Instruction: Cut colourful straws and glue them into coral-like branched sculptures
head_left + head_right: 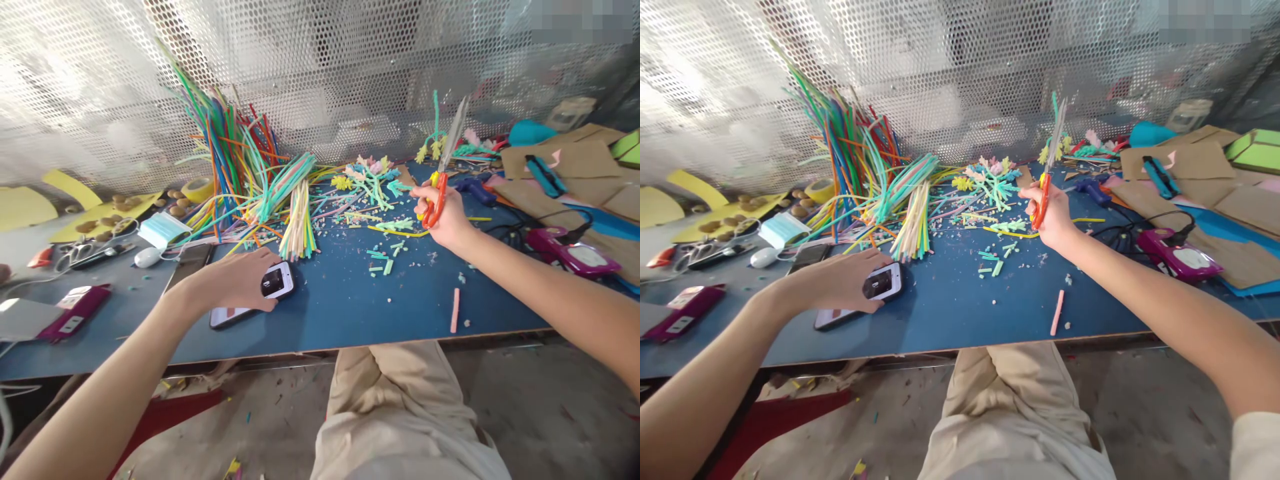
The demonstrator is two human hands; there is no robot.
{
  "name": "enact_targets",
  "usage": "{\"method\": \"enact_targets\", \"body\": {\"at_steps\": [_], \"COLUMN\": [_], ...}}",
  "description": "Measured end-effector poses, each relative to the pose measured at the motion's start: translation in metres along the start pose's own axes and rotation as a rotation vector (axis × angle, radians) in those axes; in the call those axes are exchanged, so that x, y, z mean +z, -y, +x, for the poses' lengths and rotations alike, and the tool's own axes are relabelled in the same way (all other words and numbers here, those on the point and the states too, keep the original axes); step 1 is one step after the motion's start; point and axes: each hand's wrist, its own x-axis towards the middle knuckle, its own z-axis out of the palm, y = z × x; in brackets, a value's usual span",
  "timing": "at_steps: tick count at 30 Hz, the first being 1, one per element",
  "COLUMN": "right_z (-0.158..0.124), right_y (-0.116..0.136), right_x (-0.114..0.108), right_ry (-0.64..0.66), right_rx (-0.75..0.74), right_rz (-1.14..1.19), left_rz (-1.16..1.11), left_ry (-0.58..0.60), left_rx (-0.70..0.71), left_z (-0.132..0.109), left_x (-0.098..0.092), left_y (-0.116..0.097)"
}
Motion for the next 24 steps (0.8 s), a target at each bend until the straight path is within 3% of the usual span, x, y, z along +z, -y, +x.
{"method": "enact_targets", "body": {"at_steps": [15,20,24], "right_z": [0.0,0.002,0.003], "right_y": [0.0,0.001,0.002], "right_x": [-0.002,-0.003,-0.003], "right_ry": [0.031,0.026,0.028], "right_rx": [0.012,0.008,0.01], "right_rz": [-0.039,-0.033,-0.021], "left_rz": [0.038,0.004,0.037], "left_ry": [-0.027,-0.046,-0.054], "left_rx": [0.022,-0.07,-0.181], "left_z": [0.002,0.001,0.014], "left_x": [0.004,-0.007,-0.006], "left_y": [0.001,0.015,0.013]}}
